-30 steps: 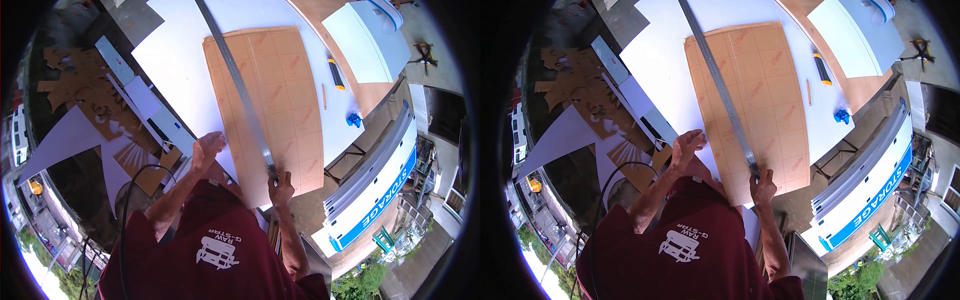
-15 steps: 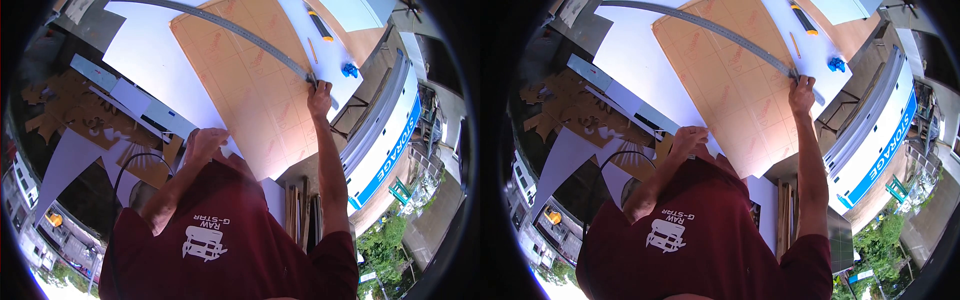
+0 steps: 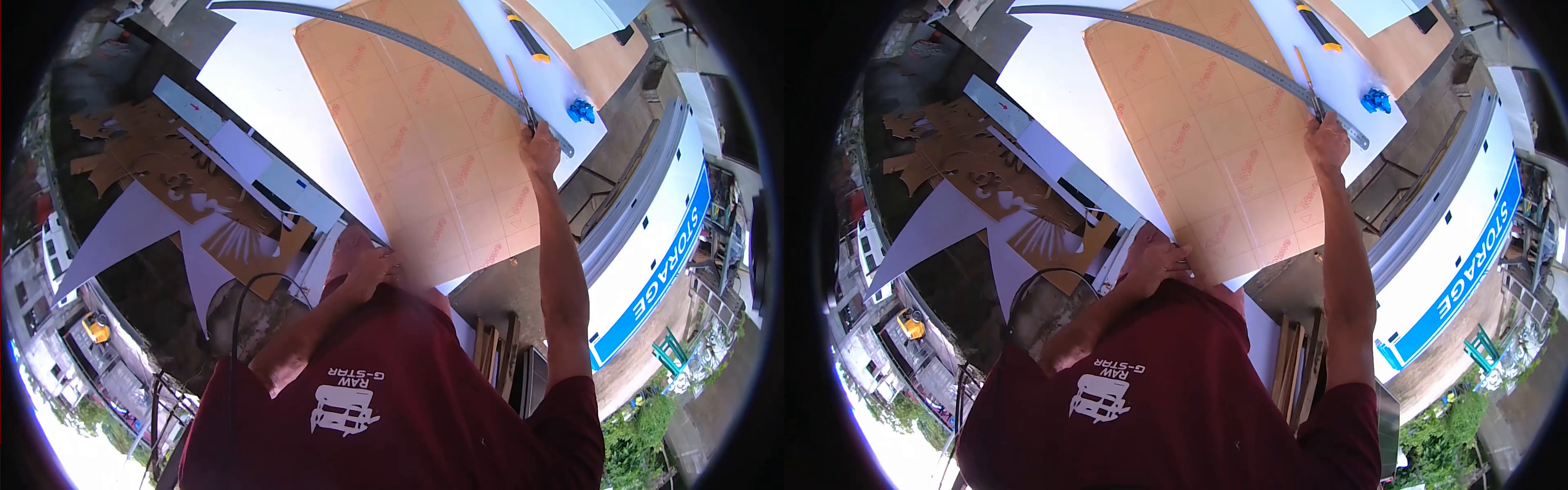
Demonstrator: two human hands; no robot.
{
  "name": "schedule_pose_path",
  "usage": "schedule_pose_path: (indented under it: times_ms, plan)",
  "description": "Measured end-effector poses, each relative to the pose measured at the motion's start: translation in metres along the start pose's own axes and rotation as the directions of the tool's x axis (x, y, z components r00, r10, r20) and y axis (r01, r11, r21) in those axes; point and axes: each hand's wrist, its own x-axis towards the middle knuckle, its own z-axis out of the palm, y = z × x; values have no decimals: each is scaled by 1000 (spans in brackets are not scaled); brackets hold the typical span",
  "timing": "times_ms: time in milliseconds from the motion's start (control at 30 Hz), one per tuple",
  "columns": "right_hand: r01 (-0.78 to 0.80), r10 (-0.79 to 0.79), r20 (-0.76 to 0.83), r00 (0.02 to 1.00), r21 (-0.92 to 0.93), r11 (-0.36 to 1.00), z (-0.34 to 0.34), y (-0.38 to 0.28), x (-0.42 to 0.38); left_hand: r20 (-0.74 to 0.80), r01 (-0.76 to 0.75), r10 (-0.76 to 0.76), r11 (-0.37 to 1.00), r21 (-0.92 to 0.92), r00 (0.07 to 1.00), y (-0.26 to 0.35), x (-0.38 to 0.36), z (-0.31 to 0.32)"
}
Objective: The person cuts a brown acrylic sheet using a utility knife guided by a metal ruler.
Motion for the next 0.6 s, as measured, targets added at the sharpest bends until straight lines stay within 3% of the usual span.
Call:
schedule_pose_path:
  times_ms: [67, 167, 267, 367, 400, 433, 500, 567, 600]
  plan:
    - [34, -34, 9, 999, 33, 999, 1, 5, 3, -82, -13, 12, 1000, -8, 997, 22, -27, 27]
    - [106, -110, 130, 985, 40, 994, -6, 8, 3, -290, -76, 142, 971, 227, 946, -5, -19, 11]
    - [83, -117, 201, 973, 168, 982, -13, 1, -4, -285, -111, 156, 979, 169, 946, -19, -23, -9]
    - [125, -174, 231, 957, 209, 970, -17, -12, -15, -324, -446, 429, 895, 26, 843, -16, -45, -15]
    - [106, -128, 162, 978, 140, 985, -17, -20, -21, -396, -479, 441, 878, 4, 805, -12, -51, -25]
    - [80, -115, 183, 976, 187, 979, -19, -26, -22, -467, -514, 448, 857, -17, 762, -4, -55, -41]
    - [223, -241, 71, 968, 197, 955, -21, -37, -30, -548, -455, 468, 874, 171, 693, -1, -42, -104]
    - [203, -231, 121, 965, 210, 956, -19, -43, -28, -586, -510, 549, 823, 252, 596, 26, -50, -108]
    - [192, -226, 142, 964, 221, 956, -17, -50, -24, -603, -417, 546, 837, 355, 581, 33, -48, -122]
